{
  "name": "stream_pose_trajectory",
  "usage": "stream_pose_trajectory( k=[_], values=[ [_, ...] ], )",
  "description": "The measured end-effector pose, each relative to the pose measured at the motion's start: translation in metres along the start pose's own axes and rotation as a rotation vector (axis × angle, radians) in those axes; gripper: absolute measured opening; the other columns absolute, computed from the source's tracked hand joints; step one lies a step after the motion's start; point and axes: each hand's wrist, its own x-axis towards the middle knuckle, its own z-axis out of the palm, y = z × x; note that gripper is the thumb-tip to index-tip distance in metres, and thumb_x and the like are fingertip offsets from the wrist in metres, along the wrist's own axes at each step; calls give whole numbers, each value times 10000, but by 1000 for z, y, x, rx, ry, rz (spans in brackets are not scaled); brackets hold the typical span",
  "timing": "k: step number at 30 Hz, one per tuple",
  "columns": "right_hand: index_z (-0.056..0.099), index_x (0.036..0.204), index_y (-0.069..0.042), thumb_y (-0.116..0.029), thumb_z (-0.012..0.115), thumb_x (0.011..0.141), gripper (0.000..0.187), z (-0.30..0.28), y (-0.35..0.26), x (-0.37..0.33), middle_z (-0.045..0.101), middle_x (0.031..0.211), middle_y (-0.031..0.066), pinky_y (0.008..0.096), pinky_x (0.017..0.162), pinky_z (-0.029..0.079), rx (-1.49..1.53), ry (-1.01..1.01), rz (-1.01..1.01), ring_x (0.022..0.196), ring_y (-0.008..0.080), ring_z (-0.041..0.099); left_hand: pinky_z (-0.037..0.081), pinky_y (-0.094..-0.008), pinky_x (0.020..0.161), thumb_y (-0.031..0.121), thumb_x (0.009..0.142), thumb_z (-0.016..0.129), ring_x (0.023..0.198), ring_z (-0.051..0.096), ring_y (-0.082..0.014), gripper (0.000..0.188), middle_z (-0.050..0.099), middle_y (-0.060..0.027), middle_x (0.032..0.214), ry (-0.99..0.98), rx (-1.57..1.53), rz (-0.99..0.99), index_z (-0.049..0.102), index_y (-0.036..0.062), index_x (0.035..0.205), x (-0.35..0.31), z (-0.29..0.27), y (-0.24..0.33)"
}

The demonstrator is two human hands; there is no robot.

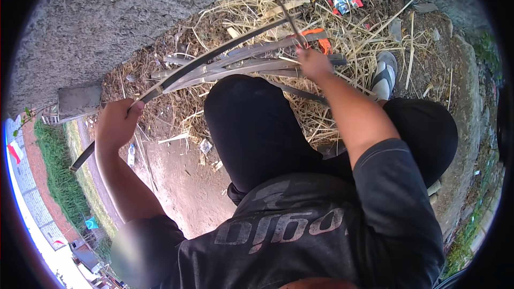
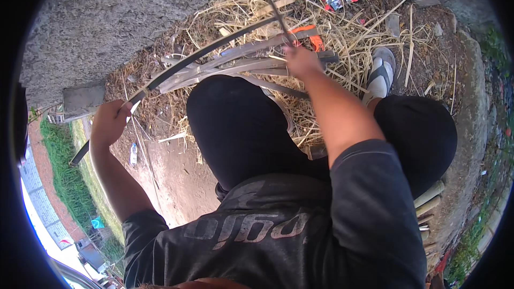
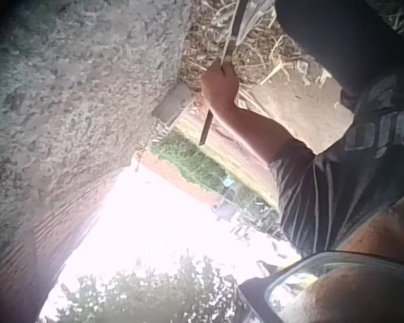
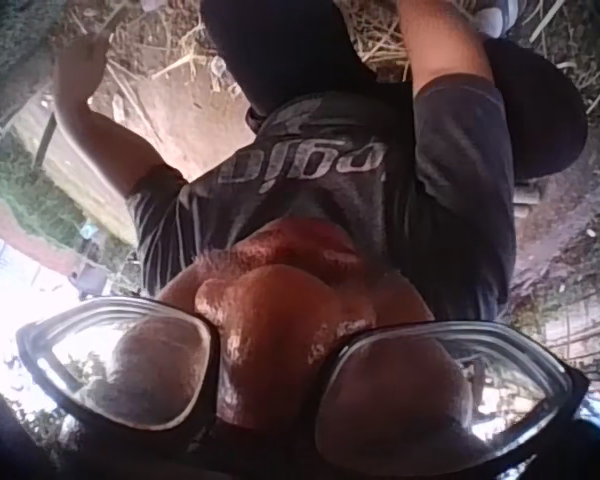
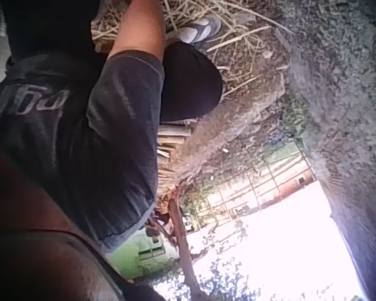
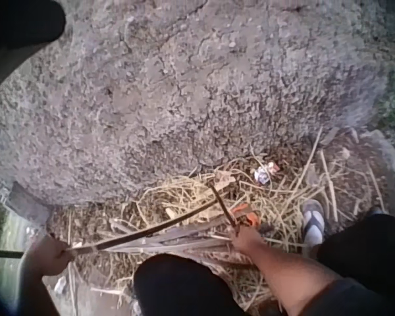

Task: The recorder is splitting and slicing bamboo strips into thinner pieces using a knife and a saw.

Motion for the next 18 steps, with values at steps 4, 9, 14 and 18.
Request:
stream_pose_trajectory(
  k=[4, 9, 14, 18],
  values=[
    [654, 1048, -41, -594, 370, 957, 628, -20, 12, -2, 665, 1015, 233, 472, 886, 476, -55, 123, -57, 1010, 396, 627, 384, -375, 526, 349, 924, 577, 512, 500, -194, 375, 531, -105, 549, 26, -10, 11, 657, 3, 804, 1, -10, 7],
    [610, 1139, -55, -583, 339, 967, 618, 12, -23, -6, 661, 1015, 245, 498, 873, 480, 132, 171, -388, 1008, 414, 618, 408, -419, 564, 348, 919, 593, 556, 529, -314, 362, 559, -170, 612, -2, -7, -3, 664, 12, 804, 9, -19, 10],
    [617, 1119, -41, -565, 328, 979, 615, 21, -31, -10, 661, 1012, 245, 493, 893, 474, 61, -119, -424, 1006, 405, 621, 395, -417, 558, 344, 931, 580, 542, 501, -312, 379, 542, -169, 596, -6, 4, 18, 646, -2, 790, 17, -21, 10],
    [646, 1054, -27, -561, 338, 978, 621, -5, -9, 13, 665, 999, 242, 495, 895, 473, -8, 56, -160, 999, 410, 623, 387, -417, 548, 342, 935, 574, 530, 494, -304, 382, 531, -168, 586, -4, -15, 12, 640, -3, 784, 16, -19, 12]
  ],
)
